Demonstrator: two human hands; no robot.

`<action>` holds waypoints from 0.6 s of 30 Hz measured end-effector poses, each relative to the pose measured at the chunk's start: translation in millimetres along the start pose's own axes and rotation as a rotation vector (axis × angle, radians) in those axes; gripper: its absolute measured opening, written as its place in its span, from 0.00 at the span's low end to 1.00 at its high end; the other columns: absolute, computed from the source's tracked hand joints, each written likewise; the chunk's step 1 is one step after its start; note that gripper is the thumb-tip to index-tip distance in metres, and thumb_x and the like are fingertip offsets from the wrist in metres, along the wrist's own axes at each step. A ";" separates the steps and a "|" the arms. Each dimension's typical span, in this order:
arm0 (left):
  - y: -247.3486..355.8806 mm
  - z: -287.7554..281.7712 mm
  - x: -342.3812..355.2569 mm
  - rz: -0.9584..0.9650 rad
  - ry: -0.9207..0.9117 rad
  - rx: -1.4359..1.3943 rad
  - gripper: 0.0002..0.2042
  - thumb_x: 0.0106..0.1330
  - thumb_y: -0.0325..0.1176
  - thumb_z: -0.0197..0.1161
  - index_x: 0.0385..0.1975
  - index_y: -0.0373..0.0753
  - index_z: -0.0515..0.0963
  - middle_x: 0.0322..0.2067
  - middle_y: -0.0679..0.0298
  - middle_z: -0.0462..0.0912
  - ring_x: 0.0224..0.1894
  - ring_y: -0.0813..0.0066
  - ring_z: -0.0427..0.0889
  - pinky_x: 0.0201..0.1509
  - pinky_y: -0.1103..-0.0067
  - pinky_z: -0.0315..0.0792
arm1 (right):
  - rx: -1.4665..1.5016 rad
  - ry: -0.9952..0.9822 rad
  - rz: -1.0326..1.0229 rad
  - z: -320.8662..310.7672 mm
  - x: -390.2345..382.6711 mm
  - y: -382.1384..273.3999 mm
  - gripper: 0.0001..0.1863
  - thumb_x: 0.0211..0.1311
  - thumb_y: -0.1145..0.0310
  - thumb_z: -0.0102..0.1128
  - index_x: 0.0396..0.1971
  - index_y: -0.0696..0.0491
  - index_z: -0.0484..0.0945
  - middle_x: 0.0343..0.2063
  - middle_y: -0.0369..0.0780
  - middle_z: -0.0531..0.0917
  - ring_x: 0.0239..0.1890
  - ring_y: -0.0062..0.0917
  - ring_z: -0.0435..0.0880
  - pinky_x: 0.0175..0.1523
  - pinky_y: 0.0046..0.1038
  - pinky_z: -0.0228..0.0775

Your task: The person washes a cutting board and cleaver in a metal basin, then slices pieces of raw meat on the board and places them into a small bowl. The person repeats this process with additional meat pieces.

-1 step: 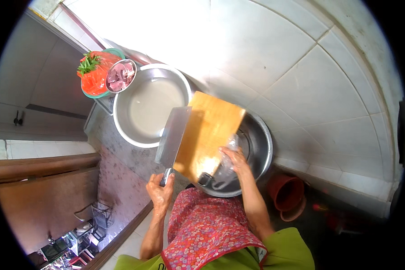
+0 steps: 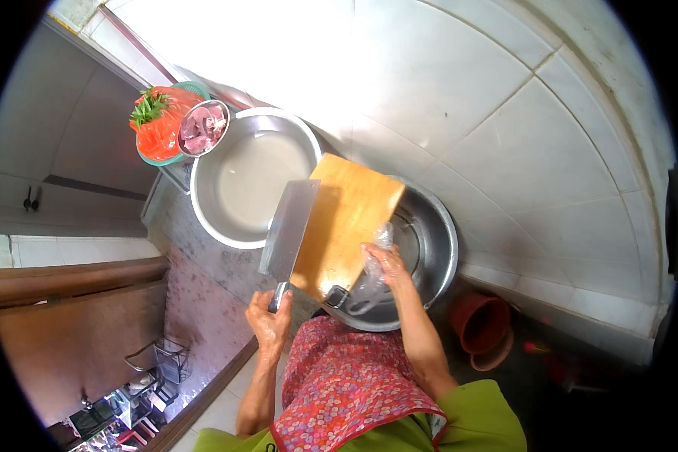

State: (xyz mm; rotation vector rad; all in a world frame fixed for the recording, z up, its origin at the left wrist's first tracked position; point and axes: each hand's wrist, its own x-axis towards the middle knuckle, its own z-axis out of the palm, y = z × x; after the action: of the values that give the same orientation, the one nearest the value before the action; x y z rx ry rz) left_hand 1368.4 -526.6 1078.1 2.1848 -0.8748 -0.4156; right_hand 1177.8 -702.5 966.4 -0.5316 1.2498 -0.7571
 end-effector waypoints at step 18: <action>-34.9 21.0 -6.0 -0.032 0.029 -0.016 0.14 0.50 0.36 0.69 0.24 0.29 0.79 0.18 0.54 0.70 0.20 0.61 0.72 0.26 0.70 0.66 | -0.657 -0.089 -0.004 26.7 25.3 -35.3 0.28 0.49 0.56 0.68 0.39 0.66 0.75 0.30 0.44 0.81 0.29 0.29 0.80 0.35 0.30 0.73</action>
State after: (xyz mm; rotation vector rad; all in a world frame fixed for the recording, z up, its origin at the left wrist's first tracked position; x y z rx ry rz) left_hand 1369.1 -515.8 1038.4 2.1871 -0.8186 -0.4039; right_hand 1199.3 -745.8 982.5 -1.0862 1.4062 -0.3038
